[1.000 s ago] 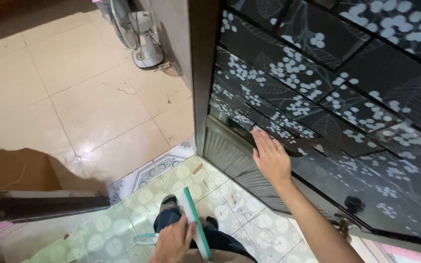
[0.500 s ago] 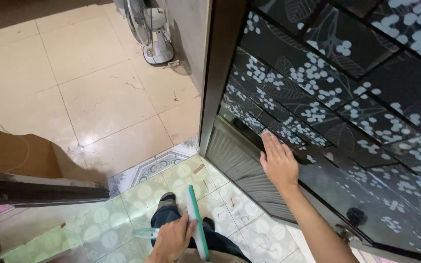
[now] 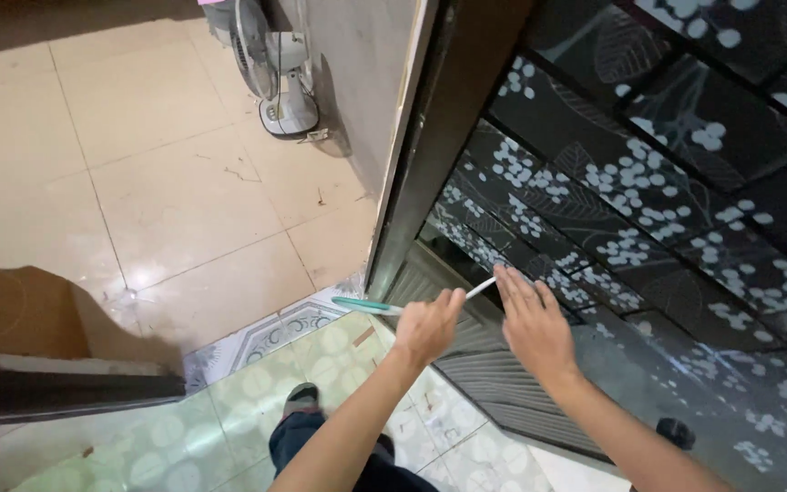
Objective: Applying and smoothing decorative film onto a door panel using a squeegee tool
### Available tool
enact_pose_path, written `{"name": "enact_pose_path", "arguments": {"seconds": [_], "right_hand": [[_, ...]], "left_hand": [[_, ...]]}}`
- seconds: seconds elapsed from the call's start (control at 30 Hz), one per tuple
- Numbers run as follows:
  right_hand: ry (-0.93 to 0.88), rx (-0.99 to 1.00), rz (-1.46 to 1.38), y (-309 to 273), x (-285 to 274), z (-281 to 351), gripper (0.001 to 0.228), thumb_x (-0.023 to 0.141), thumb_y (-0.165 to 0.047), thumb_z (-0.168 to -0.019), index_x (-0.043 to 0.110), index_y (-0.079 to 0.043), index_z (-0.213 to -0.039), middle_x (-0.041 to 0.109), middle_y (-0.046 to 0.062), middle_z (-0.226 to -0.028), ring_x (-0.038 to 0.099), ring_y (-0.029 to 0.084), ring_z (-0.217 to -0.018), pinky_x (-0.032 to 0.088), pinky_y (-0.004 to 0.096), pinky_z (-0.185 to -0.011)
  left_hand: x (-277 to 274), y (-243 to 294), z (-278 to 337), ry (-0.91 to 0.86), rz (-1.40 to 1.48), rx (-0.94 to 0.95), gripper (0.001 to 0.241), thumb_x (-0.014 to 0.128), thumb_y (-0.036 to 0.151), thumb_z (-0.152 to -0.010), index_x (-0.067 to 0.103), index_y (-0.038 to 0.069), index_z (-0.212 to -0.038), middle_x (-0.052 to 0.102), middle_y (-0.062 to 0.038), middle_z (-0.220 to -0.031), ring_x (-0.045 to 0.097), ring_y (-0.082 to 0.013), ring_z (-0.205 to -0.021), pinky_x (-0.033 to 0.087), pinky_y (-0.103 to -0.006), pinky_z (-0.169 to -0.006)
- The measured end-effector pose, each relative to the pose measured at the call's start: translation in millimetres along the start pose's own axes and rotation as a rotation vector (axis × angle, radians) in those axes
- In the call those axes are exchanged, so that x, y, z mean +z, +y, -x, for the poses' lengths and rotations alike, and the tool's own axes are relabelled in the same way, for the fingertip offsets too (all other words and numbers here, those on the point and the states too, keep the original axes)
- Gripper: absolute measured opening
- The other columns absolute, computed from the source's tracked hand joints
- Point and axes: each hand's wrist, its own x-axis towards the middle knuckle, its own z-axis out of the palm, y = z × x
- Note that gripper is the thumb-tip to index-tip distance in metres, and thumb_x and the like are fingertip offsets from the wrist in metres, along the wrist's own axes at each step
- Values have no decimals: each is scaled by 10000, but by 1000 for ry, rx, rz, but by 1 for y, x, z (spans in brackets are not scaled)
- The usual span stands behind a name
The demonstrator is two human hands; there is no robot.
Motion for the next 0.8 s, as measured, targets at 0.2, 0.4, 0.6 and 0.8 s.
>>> {"name": "enact_pose_path", "arguments": {"seconds": [0.2, 0.4, 0.6, 0.8], "right_hand": [[-71, -94, 241, 7, -16, -7, 595, 596, -288, -960, 494, -140, -1528, 407, 14, -1643, 325, 178, -1537, 278, 359, -1256], [-124, -164, 278, 2, -18, -12, 530, 630, -258, -946, 566, -105, -1449, 420, 71, -1619, 344, 245, -1522, 222, 428, -1277], [-226, -220, 401, -2, -21, -14, 552, 453, -325, -1026, 503, -100, -1527, 389, 103, -1616, 311, 308, -1517, 153, 499, -1267], [-335, -256, 424, -3, -18, -12, 600, 519, -406, -994, 501, -137, -1531, 297, 111, -1672, 226, 339, -1548, 73, 580, -1254]], "left_hand": [[15, 2, -31, -53, 75, 1, 221, 354, 143, -952, 436, 120, -1156, 631, -62, -1037, 752, -316, -703, 585, -458, -578], [32, -11, -39, 70, 24, -28, 172, 335, 276, -994, 426, 159, -1083, 563, -27, -885, 720, -282, -624, 574, -446, -542], [33, -20, -49, 184, -20, -34, 344, 359, 487, -1112, 431, 180, -977, 618, 55, -688, 562, -155, -420, 358, -328, -299], [26, -37, -54, 174, -15, -233, 362, 357, 472, -1126, 461, 202, -908, 553, 109, -569, 445, -73, -324, 282, -275, -255]]}}
